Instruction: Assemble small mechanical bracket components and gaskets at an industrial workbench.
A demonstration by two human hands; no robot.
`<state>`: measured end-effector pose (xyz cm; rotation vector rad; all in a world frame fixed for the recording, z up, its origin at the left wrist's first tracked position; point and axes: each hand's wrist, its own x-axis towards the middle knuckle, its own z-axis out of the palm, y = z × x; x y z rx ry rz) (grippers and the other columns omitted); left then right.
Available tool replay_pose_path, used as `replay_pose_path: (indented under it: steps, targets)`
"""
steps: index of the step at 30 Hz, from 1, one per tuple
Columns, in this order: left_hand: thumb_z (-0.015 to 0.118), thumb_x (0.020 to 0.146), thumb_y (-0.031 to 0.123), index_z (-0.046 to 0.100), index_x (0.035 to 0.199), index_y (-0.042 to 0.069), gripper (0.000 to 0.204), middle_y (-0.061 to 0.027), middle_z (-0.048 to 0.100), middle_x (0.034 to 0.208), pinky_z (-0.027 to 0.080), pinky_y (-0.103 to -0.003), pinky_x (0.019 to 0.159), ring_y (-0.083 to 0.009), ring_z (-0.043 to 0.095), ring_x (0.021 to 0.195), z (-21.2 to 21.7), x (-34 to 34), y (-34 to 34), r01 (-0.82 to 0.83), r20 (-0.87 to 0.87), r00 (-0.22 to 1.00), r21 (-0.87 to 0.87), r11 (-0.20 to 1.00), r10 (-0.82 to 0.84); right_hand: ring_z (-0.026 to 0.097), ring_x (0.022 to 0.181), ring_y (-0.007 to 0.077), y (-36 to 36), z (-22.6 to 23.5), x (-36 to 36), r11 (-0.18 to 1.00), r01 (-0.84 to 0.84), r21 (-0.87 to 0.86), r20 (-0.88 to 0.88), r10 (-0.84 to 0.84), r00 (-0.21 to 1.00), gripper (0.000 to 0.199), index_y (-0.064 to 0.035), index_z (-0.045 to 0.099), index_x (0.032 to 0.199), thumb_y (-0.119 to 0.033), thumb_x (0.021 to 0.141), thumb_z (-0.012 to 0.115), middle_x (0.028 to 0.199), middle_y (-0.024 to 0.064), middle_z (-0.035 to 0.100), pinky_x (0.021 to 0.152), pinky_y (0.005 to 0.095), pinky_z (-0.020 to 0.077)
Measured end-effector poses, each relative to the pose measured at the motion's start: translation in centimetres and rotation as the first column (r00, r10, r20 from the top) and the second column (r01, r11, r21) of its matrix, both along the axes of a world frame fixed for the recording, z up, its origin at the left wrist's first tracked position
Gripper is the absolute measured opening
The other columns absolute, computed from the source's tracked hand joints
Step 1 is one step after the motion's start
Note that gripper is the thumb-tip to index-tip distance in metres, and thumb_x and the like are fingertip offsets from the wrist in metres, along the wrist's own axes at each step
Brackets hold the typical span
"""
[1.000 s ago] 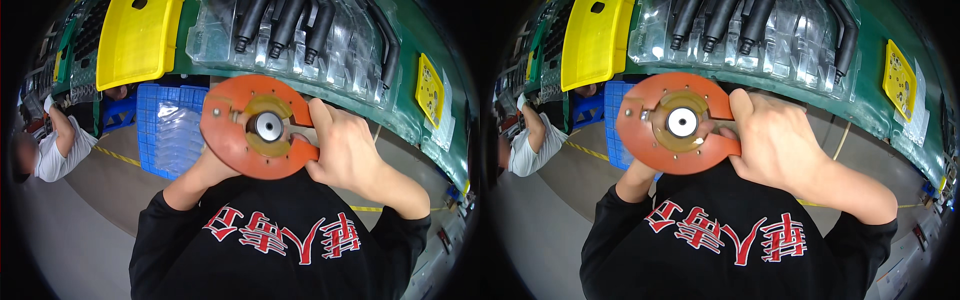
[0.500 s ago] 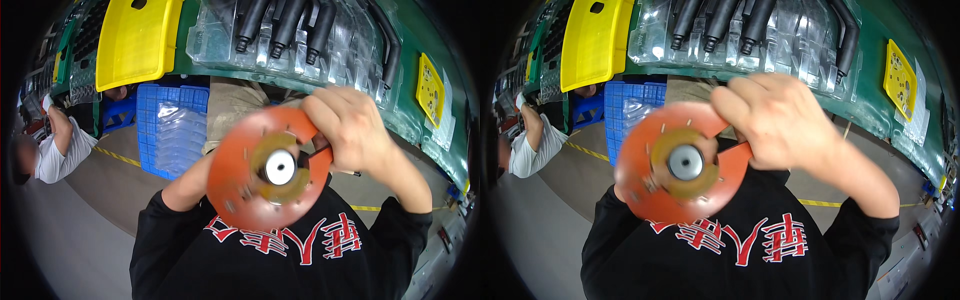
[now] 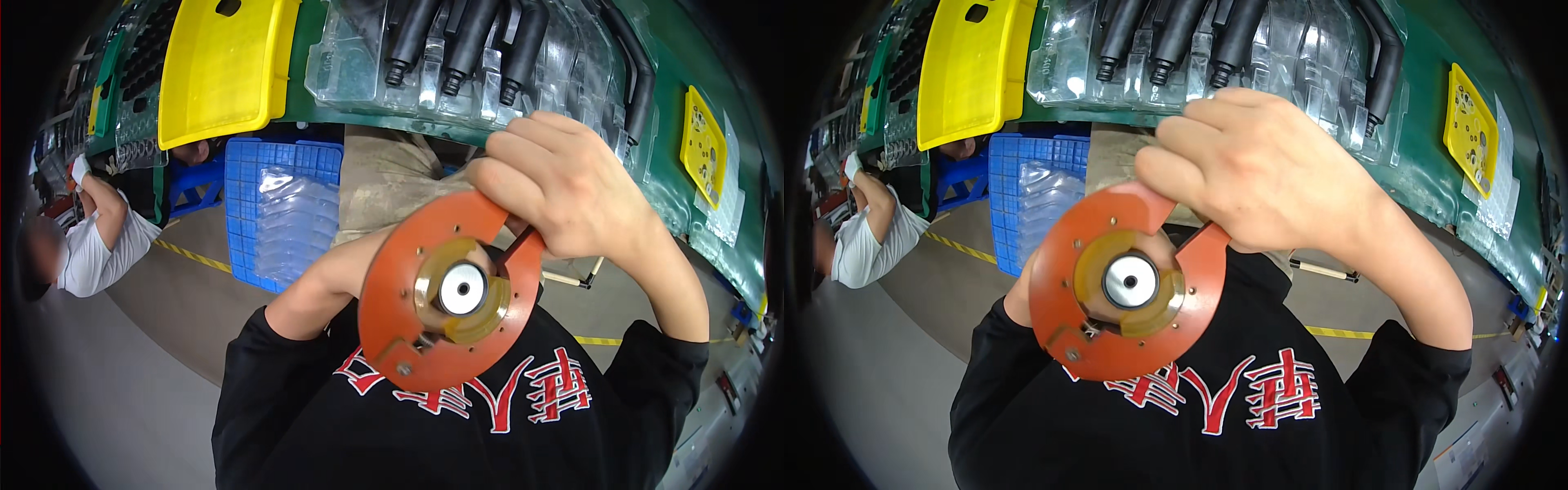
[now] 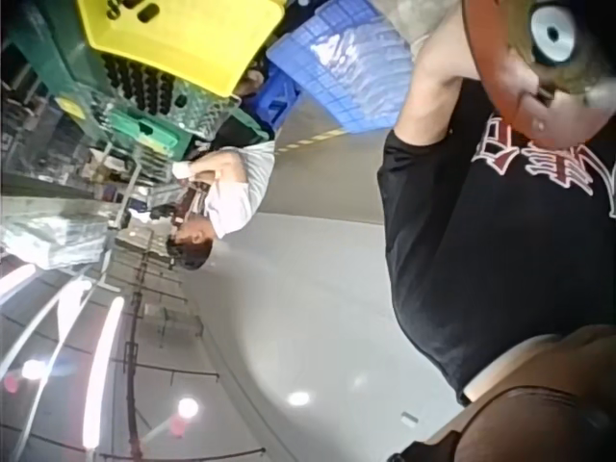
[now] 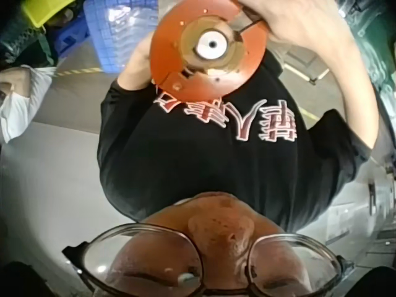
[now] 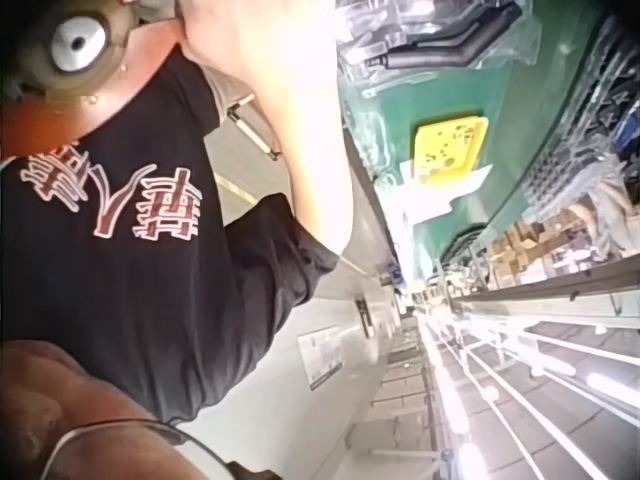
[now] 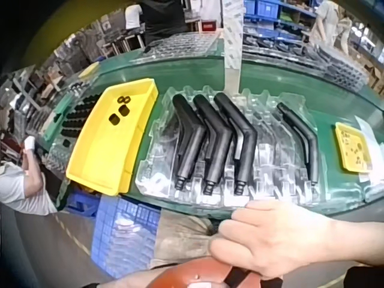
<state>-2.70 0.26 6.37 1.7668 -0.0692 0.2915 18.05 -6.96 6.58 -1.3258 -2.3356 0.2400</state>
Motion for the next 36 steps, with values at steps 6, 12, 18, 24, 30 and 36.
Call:
replay_pose_path:
  steps: [6,12,18,24,30,36]
  targets:
    - [0.068,0.092,0.015,0.046,0.137,0.009,0.051,-0.0088,0.059,0.129,0.050,-0.035,0.103,-0.0216,0.061,0.115,-1.8,-1.4,-0.5,-0.241,-0.148,0.970,-0.674,0.699,0.192,0.047,0.067,0.0251,-2.6,2.0,-2.3,0.785,0.396,-0.476,0.150,-0.371,0.916,0.021,-0.0046,0.054,0.092,-0.011,0.075,0.065,0.079,0.0072,0.049,0.065,0.0344,0.0410]
    - [0.061,0.095,0.016,0.054,0.130,0.008,0.036,-0.0093,0.064,0.121,0.050,-0.034,0.102,-0.0213,0.061,0.114,-2.4,-1.4,-1.2,-0.257,-0.122,0.961,-0.722,0.643,0.247,0.046,0.066,0.0238,-1.0,0.0,-1.3,0.941,0.269,-0.204,0.035,-0.268,0.963,0.018,-0.0056,0.054,0.089,-0.016,0.077,0.062,0.079,0.0065,0.047,0.064,0.0333,0.0412]
    - [0.068,0.089,0.013,0.052,0.132,0.006,0.046,-0.0087,0.063,0.125,0.048,-0.032,0.103,-0.0202,0.061,0.115,-2.8,-1.9,-0.9,-0.148,-0.053,0.987,-0.687,0.711,0.155,0.047,0.063,0.0250,0.8,-0.8,-0.4,0.994,-0.019,0.103,0.007,0.018,1.000,0.022,-0.0048,0.054,0.090,-0.016,0.074,0.064,0.079,0.0069,0.048,0.064,0.0339,0.0427]
    - [0.074,0.083,0.011,0.050,0.134,0.005,0.056,-0.0082,0.062,0.128,0.047,-0.030,0.104,-0.0190,0.061,0.116,-3.3,-2.3,-0.5,-0.041,0.002,0.998,-0.650,0.759,0.055,0.049,0.061,0.0243,-0.1,-0.5,-0.9,0.995,0.095,-0.031,0.014,-0.095,0.995,0.018,-0.0076,0.051,0.087,-0.016,0.077,0.063,0.073,0.0058,0.046,0.062,0.0338,0.0430]
    - [0.071,0.086,0.012,0.056,0.127,0.006,0.044,-0.0064,0.066,0.117,0.051,-0.032,0.099,-0.0196,0.063,0.110,-1.6,-2.2,-0.6,-0.329,-0.317,0.944,-0.900,0.286,0.089,0.051,0.058,0.0271,-1.9,-0.2,-1.7,0.939,0.289,-0.187,0.011,-0.292,0.956,0.021,-0.0072,0.049,0.085,-0.014,0.075,0.066,0.072,0.0067,0.049,0.057,0.0359,0.0432]
    - [0.075,0.082,0.009,0.053,0.131,0.006,0.053,-0.0082,0.064,0.124,0.050,-0.035,0.100,-0.0214,0.063,0.113,-3.8,-1.9,-0.8,-0.409,-0.331,0.883,-0.191,0.892,0.334,0.047,0.056,0.0285,-3.5,1.2,-4.0,0.756,0.541,-0.368,0.133,-0.534,0.835,0.027,-0.0027,0.050,0.087,-0.003,0.066,0.067,0.071,0.0094,0.054,0.056,0.0364,0.0420]
